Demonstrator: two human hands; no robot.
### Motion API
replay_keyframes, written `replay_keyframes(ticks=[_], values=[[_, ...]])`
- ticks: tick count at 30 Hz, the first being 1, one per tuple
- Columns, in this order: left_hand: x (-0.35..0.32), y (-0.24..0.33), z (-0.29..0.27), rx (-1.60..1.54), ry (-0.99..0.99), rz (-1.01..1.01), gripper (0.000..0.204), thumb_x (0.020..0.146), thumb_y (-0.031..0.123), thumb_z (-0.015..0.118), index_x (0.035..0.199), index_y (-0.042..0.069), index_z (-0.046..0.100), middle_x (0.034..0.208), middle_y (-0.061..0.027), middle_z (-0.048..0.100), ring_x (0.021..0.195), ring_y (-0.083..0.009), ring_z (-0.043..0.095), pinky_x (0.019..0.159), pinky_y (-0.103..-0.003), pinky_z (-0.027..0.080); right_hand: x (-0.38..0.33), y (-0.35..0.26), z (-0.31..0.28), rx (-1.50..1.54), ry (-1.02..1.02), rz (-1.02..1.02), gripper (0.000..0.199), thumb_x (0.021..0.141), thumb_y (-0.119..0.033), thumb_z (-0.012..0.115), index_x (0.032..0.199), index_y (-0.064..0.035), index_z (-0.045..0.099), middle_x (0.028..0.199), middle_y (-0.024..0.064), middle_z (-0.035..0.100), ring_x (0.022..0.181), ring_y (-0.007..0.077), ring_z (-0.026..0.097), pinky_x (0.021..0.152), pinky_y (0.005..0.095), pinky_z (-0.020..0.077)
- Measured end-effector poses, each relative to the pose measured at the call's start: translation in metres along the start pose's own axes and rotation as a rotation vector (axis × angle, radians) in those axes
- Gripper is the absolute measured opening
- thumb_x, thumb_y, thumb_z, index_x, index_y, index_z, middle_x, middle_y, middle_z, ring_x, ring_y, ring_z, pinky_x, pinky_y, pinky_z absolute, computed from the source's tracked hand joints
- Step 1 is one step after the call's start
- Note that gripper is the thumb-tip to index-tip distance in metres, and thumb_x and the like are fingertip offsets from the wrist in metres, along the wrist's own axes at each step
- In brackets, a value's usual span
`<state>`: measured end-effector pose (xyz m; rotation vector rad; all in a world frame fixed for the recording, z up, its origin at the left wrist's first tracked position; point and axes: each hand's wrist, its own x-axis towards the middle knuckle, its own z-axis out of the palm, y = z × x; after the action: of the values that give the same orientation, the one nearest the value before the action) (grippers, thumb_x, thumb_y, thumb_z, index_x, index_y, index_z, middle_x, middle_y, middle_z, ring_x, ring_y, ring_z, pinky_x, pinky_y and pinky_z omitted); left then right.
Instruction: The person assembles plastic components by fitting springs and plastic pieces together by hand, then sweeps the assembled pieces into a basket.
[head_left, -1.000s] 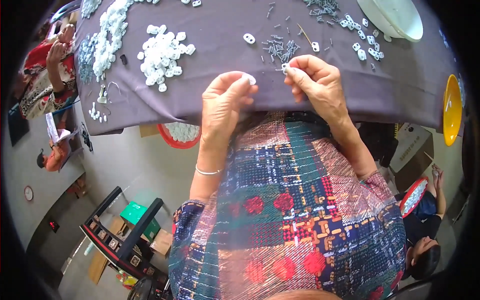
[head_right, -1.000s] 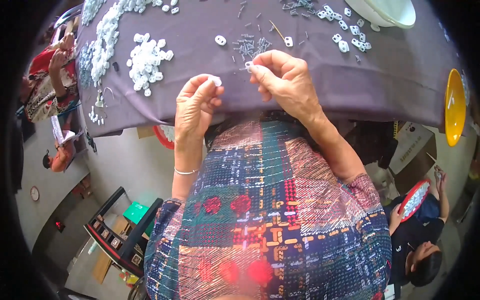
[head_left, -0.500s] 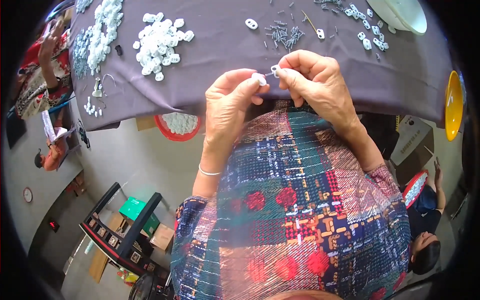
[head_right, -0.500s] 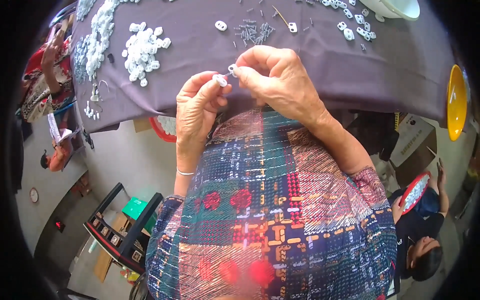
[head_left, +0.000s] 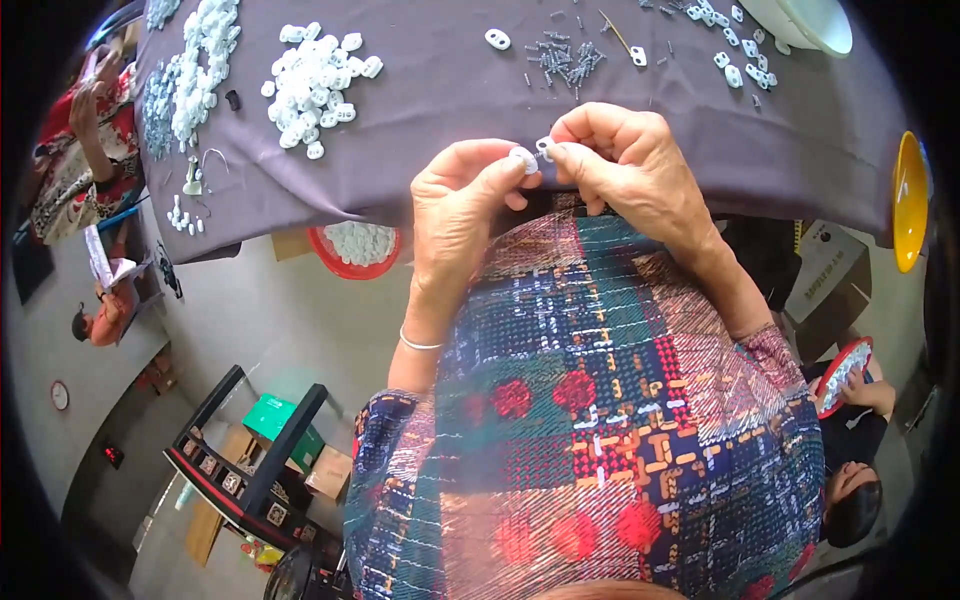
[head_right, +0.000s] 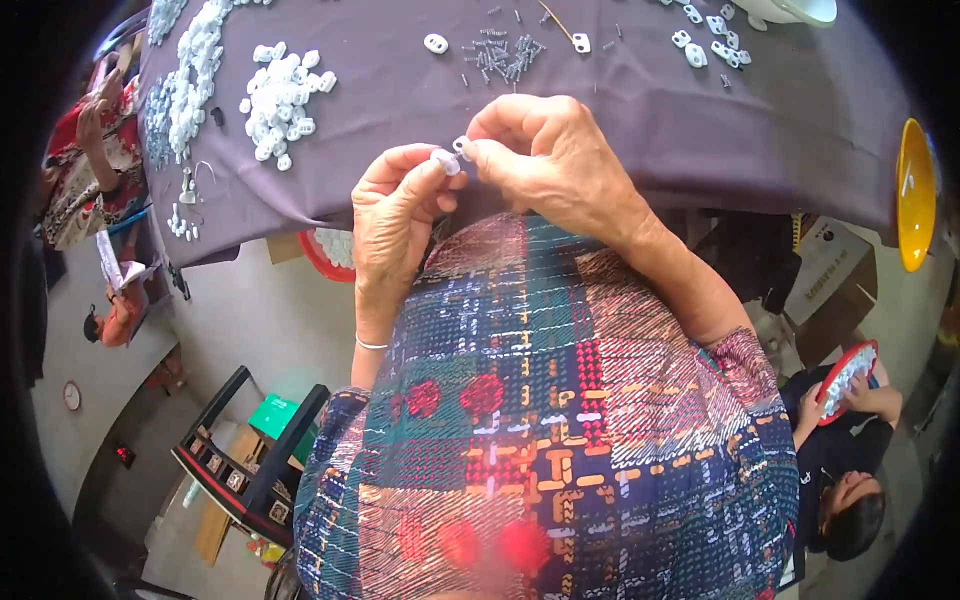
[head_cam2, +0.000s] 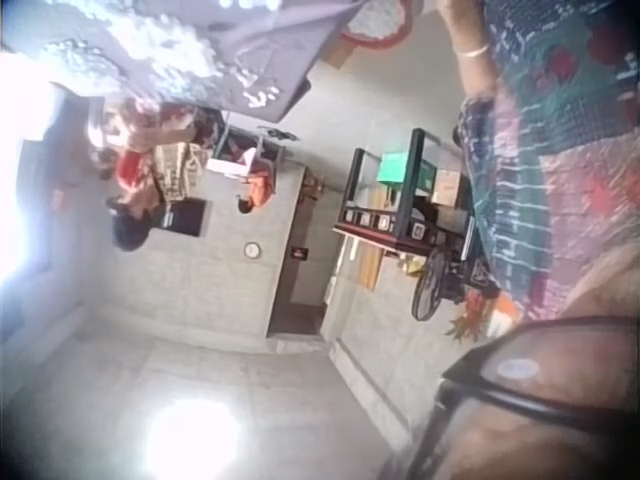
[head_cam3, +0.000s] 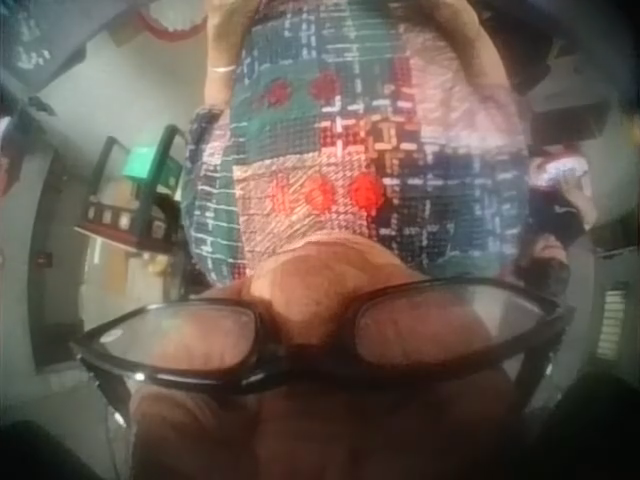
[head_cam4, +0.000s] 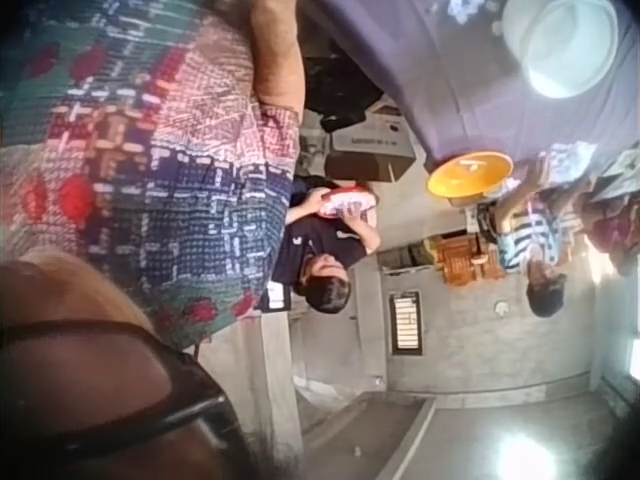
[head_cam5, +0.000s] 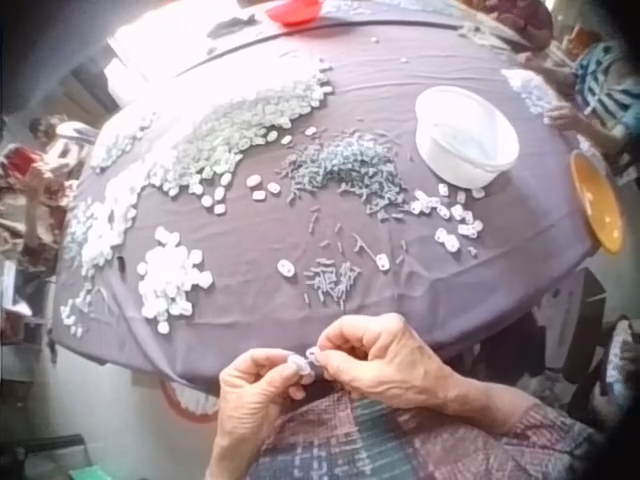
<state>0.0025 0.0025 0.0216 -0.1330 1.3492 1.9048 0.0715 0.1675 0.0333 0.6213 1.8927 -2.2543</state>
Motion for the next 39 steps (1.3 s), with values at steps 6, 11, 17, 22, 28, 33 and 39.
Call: replay_keyframes(ticks=[6, 11, 17, 22, 28, 33, 39], values=[[-0.001, -0.003, -0.001, 0.011, 0.005, 0.001, 0.014, 0.081, 0.003, 0.065, 0.093, -0.002, 0.062, 0.084, -0.0102, 0.065, 0.074, -0.0142, 0.062, 0.062, -0.022, 0.049, -0.001, 0.002, -0.001, -0.071, -0.011, 0.004, 0.013, 0.087, -0.011, 0.059, 0.091, 0.002, 0.061, 0.07, 0.0013, 0.058, 0.052, 0.0023, 0.048, 0.045, 0.016, 0.0397], [-0.001, -0.007, -0.001, 0.057, 0.003, 0.04, 0.013, 0.081, 0.003, 0.065, 0.092, -0.002, 0.062, 0.082, -0.0098, 0.066, 0.074, -0.0135, 0.062, 0.062, -0.022, 0.049, -0.002, 0.007, -0.001, -0.145, 0.003, -0.093, 0.014, 0.087, -0.011, 0.059, 0.091, 0.002, 0.061, 0.069, 0.001, 0.058, 0.052, 0.0023, 0.048, 0.045, 0.016, 0.0393], [-0.003, -0.01, -0.004, 0.078, -0.003, 0.065, 0.013, 0.081, 0.003, 0.065, 0.092, -0.003, 0.062, 0.083, -0.0104, 0.066, 0.074, -0.0138, 0.063, 0.062, -0.022, 0.05, -0.004, 0.007, 0.002, -0.181, 0.011, -0.094, 0.013, 0.088, -0.01, 0.057, 0.091, 0.0018, 0.061, 0.069, 0.001, 0.058, 0.052, 0.0028, 0.049, 0.044, 0.0161, 0.0391], [-0.005, -0.011, -0.001, 0.063, -0.016, 0.053, 0.013, 0.082, 0.003, 0.065, 0.093, -0.003, 0.062, 0.083, -0.0105, 0.066, 0.074, -0.0139, 0.063, 0.063, -0.023, 0.05, -0.006, 0.005, 0.005, -0.151, -0.023, -0.079, 0.012, 0.088, -0.01, 0.057, 0.09, 0.0016, 0.061, 0.069, 0.0007, 0.058, 0.053, 0.003, 0.049, 0.044, 0.0163, 0.0392], [-0.007, -0.011, -0.001, 0.063, -0.015, 0.07, 0.013, 0.082, 0.002, 0.064, 0.093, -0.003, 0.062, 0.083, -0.0106, 0.066, 0.073, -0.0136, 0.062, 0.062, -0.022, 0.05, -0.007, 0.003, 0.005, -0.165, -0.028, -0.074, 0.012, 0.088, -0.01, 0.057, 0.089, 0.0016, 0.061, 0.069, 0.0009, 0.058, 0.053, 0.0032, 0.05, 0.045, 0.0162, 0.0395], [-0.008, -0.013, -0.001, 0.066, 0.002, 0.076, 0.013, 0.082, 0.002, 0.064, 0.093, -0.004, 0.062, 0.083, -0.0105, 0.066, 0.072, -0.0131, 0.062, 0.062, -0.022, 0.05, -0.007, -0.001, 0.004, -0.075, -0.07, 0.033, 0.012, 0.088, -0.009, 0.057, 0.089, 0.0021, 0.061, 0.068, 0.0012, 0.058, 0.052, 0.0036, 0.05, 0.045, 0.0164, 0.0399], [-0.01, -0.014, -0.001, 0.096, 0.02, 0.096, 0.013, 0.082, 0.003, 0.065, 0.092, -0.004, 0.063, 0.082, -0.0106, 0.066, 0.071, -0.0123, 0.062, 0.061, -0.022, 0.051, -0.007, -0.001, 0.005, -0.071, -0.072, 0.044, 0.012, 0.087, -0.01, 0.057, 0.088, 0.0024, 0.061, 0.066, 0.0013, 0.058, 0.052, 0.0038, 0.05, 0.045, 0.0172, 0.0405]])
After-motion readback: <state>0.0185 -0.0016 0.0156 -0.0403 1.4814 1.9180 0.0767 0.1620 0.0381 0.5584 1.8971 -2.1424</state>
